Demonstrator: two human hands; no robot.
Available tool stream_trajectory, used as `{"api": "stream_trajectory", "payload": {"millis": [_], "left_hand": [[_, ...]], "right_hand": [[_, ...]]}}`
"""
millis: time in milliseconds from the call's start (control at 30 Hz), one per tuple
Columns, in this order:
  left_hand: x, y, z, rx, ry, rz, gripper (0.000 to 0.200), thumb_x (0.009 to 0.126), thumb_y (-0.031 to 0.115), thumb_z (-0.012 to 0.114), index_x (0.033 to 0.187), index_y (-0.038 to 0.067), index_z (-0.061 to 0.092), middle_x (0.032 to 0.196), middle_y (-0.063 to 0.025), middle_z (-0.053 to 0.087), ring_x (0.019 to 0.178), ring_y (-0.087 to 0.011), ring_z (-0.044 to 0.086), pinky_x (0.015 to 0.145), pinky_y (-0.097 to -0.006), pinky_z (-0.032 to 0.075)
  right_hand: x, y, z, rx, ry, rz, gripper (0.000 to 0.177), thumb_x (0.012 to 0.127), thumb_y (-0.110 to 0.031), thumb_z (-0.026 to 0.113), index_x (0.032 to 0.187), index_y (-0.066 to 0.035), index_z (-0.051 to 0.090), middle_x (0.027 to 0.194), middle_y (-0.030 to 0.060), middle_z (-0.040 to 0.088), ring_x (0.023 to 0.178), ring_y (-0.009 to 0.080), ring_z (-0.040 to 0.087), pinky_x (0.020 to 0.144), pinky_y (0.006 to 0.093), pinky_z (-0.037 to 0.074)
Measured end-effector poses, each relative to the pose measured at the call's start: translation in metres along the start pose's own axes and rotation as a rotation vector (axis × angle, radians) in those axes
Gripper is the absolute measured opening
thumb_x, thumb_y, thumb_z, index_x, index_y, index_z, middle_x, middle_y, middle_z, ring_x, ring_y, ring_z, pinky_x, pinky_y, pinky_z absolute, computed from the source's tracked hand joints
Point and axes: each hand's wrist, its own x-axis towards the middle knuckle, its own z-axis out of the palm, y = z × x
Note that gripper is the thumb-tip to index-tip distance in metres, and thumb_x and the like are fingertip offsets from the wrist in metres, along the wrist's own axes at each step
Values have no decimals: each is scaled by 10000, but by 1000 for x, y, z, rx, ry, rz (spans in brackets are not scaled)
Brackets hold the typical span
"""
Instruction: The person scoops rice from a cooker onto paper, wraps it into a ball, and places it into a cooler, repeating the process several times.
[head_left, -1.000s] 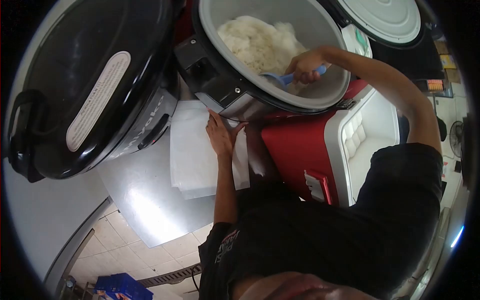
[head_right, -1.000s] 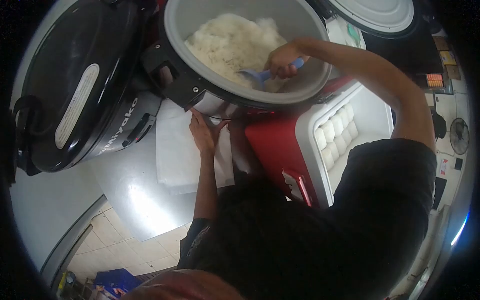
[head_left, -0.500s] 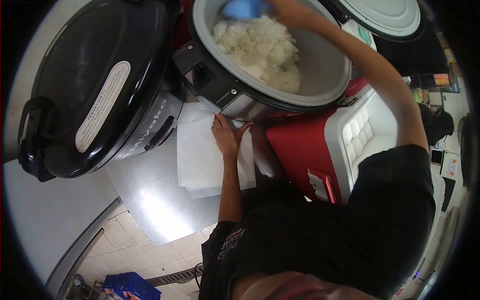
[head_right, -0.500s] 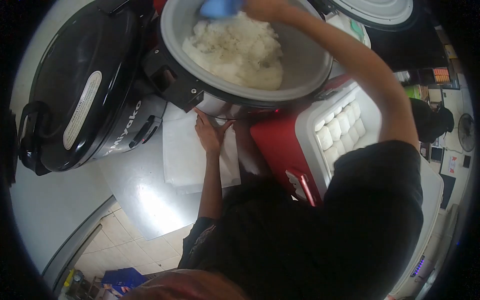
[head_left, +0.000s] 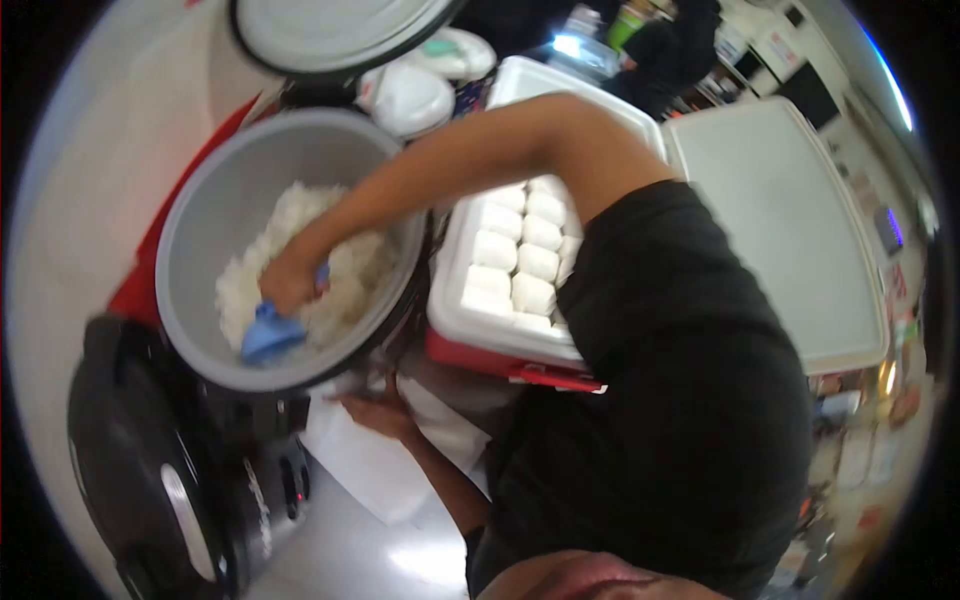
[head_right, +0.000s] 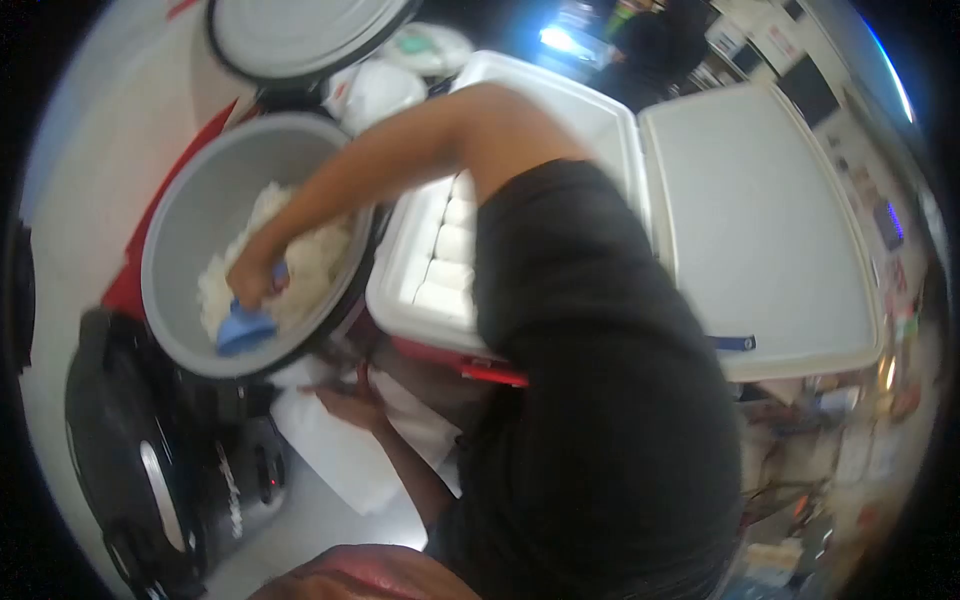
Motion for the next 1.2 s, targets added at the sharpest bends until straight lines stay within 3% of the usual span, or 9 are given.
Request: {"api": "stream_trajectory", "payload": {"millis": [133,333,533,867,933,967,1067,1133,1200], "left_hand": [[3,8,7,83,-16,30,1315,523,457,868,1421,-116,97,1158,-313,534,1057,-465,521,875,-470,434],[6,26,-10,152,-114,-160,1378,502,527,850,1423,-117,54,1204,-360,499,1058,-481,523,877,-493,432],[-1,15,-12,212,-83,-58,1346,545,456,853,1431,-97,3,1284,-371,430,1153,-482,463,960,-478,394],[-7,-22,18,335,-75,-49,1049,583,481,833,1313,-121,381,1247,-278,510,1154,-426,477,1011,-451,347],[7,1,-7,163,-144,-152,1236,555,603,780,1387,-117,217,1235,-307,491,1126,-430,480,957,-452,378],[7,2,-11,140,-122,-138,1278,547,590,790,1411,-107,157,1235,-305,490,1108,-427,486,943,-451,384],[9,13,-13,263,-169,-246,1327,537,575,804,1432,-84,79,1247,-303,482,1096,-420,490,942,-447,383],[8,13,-13,266,-144,-225,1339,530,545,822,1435,-75,54,1205,-305,500,1077,-421,496,924,-445,388],[9,10,-15,277,-128,-196,1354,524,515,841,1439,-66,29,1163,-307,517,1057,-422,502,907,-442,392]], "right_hand": [[12,36,2,-336,574,31,436,771,-203,589,1141,23,542,869,182,663,788,327,658,731,449,506],[-20,36,-51,-449,594,-33,397,816,-176,585,1190,-59,524,966,176,661,903,348,648,763,473,511],[126,102,-2,-163,408,-328,358,771,-188,563,1103,-56,536,870,190,640,812,338,640,762,460,499],[-3,75,-53,-115,-584,-160,302,905,-344,505,948,-61,601,707,77,585,579,179,550,509,336,463],[-50,34,-76,36,-480,8,339,875,-180,573,1171,-17,557,714,95,599,598,205,591,550,351,501],[-48,43,-80,205,-454,107,565,847,-184,547,1346,36,398,1156,238,582,948,326,610,777,417,509],[-5,110,-88,309,-127,212,538,829,-207,583,1307,10,462,1117,192,610,925,303,615,782,412,506],[63,171,-75,-1194,34,-834,476,826,-193,572,1256,-2,506,1075,161,621,919,309,609,793,422,495],[63,150,-55,-981,156,-518,440,825,-188,559,1222,-2,523,1083,154,619,920,313,605,813,414,487]]}}
